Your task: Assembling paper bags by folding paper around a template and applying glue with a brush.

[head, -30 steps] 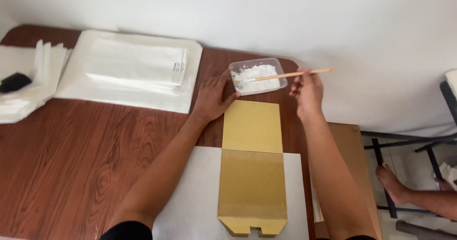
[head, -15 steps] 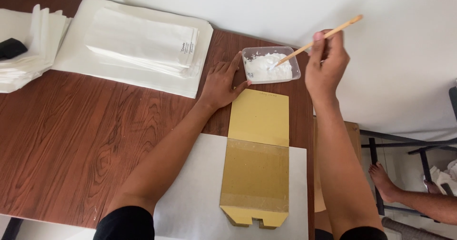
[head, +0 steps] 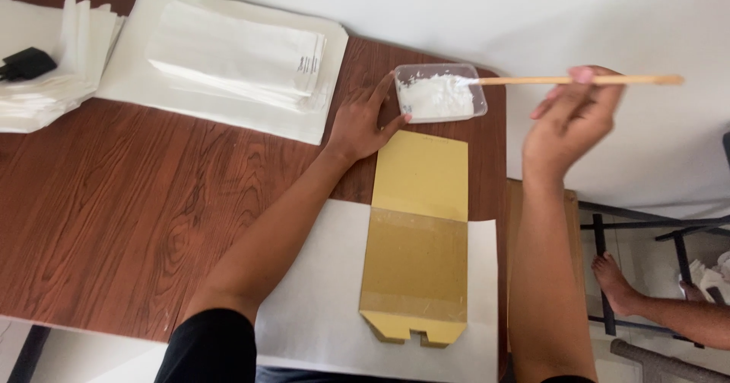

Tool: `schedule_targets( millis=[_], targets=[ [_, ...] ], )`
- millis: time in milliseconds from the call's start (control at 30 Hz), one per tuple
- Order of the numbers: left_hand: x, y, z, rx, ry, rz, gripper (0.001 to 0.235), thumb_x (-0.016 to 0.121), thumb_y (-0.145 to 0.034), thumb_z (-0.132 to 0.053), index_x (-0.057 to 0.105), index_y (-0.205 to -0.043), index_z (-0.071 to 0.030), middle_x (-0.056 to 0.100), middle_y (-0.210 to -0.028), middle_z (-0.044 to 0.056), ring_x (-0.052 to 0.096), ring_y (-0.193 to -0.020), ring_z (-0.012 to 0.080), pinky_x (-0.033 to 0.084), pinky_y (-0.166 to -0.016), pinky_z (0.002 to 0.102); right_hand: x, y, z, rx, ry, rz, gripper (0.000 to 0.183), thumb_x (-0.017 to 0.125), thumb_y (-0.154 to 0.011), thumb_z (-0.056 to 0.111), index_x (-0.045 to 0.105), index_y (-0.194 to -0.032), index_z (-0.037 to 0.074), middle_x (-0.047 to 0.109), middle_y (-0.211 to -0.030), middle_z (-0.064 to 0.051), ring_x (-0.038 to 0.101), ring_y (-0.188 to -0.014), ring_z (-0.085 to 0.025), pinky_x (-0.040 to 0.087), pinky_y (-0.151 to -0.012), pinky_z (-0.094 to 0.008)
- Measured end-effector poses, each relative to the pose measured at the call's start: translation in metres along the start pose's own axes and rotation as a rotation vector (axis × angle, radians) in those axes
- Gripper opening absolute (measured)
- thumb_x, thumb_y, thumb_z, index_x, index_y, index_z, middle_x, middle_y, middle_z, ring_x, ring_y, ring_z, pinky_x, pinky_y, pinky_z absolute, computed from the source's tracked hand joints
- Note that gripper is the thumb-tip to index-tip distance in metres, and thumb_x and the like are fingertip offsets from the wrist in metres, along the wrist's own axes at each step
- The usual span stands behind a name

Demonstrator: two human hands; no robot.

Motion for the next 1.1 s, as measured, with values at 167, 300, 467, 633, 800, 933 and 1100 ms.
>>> schedule_targets(
  millis=[167,300,467,633,800,933,1100],
  targets=[
    [-0.024,-0.001,-0.017,-0.069,0.054,-0.242,0.048,0.056,-0.105,-0.045,0.049,-0.142,-0.016,0.074,-0.105,0.003,0.054,-0.139,0.0344,0.058,-0.054,0.051,-0.047,0.035,0.015,0.243,-0.240,-0.242,0.028,0.050,-0.114,0.035,0.054,-0.112,0.007,0.056,-0.075,-0.008,0.057,-0.054,-0.018,0.047,-0.047,-0.028],
    [-0.075,-0.013,-0.054,-0.063,0.140,-0.402,0.039,0.047,-0.109,-0.041,0.062,-0.126,-0.009,0.072,-0.112,0.007,0.071,-0.098,0.0257,0.057,-0.065,0.040,-0.090,0.080,0.050,0.565,-0.403,-0.292,0.022,0.057,-0.110,0.035,0.062,-0.109,0.014,0.067,-0.086,-0.005,0.063,-0.058,-0.014,0.057,-0.052,-0.026],
    [-0.154,-0.033,0.014,-0.085,0.600,-0.670,0.018,0.047,-0.088,0.002,0.057,-0.083,-0.013,0.071,-0.086,0.004,0.069,-0.085,0.0195,0.050,-0.083,0.037,-0.124,0.153,0.066,0.955,-0.504,-0.406,0.031,0.061,-0.097,0.045,0.063,-0.114,0.019,0.072,-0.095,0.003,0.065,-0.062,-0.018,0.046,-0.050,-0.027],
    [-0.291,0.066,-0.081,-0.288,0.529,-0.532,0.030,0.034,-0.110,-0.035,0.049,-0.100,-0.011,0.043,-0.087,0.003,0.033,-0.077,0.0137,0.028,-0.073,0.030,-0.133,0.215,0.071,0.972,-0.771,-0.421,0.027,0.063,-0.102,0.038,0.065,-0.116,0.015,0.075,-0.099,-0.004,0.073,-0.073,-0.023,0.055,-0.056,-0.031],
    [-0.268,0.199,-0.158,-0.308,-0.169,-0.099,0.017,0.056,-0.111,0.001,0.071,-0.104,-0.004,0.071,-0.099,0.005,0.054,-0.066,0.0124,0.041,-0.062,0.029,-0.141,0.225,0.067,1.043,-0.794,-0.388,0.026,0.062,-0.103,0.038,0.066,-0.116,0.017,0.073,-0.102,-0.003,0.072,-0.092,-0.024,0.059,-0.072,-0.034],
    [-0.230,0.322,-0.170,-0.876,-0.415,-0.034,0.040,0.064,-0.098,-0.048,0.069,-0.074,-0.017,0.065,-0.060,-0.005,0.062,-0.056,0.0135,0.044,-0.060,0.032,-0.145,0.225,0.069,1.035,-0.865,-0.325,0.026,0.061,-0.104,0.037,0.064,-0.118,0.016,0.071,-0.106,-0.005,0.070,-0.102,-0.026,0.061,-0.087,-0.041],
    [-0.189,0.347,-0.189,-1.394,0.260,-0.047,0.051,0.057,-0.096,-0.045,0.080,-0.079,-0.002,0.069,-0.057,0.008,0.063,-0.050,0.0146,0.047,-0.053,0.028,-0.150,0.206,0.089,0.968,-1.149,-0.245,0.023,0.055,-0.115,0.030,0.071,-0.122,0.016,0.076,-0.113,-0.004,0.071,-0.109,-0.023,0.059,-0.100,-0.047]
  ],
)
Point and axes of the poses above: each hand's wrist, its own y-axis away from the middle knuckle, its own x-axis out of the palm, z = x × y, the point moved 3 cm from there along -y, towards the middle knuckle
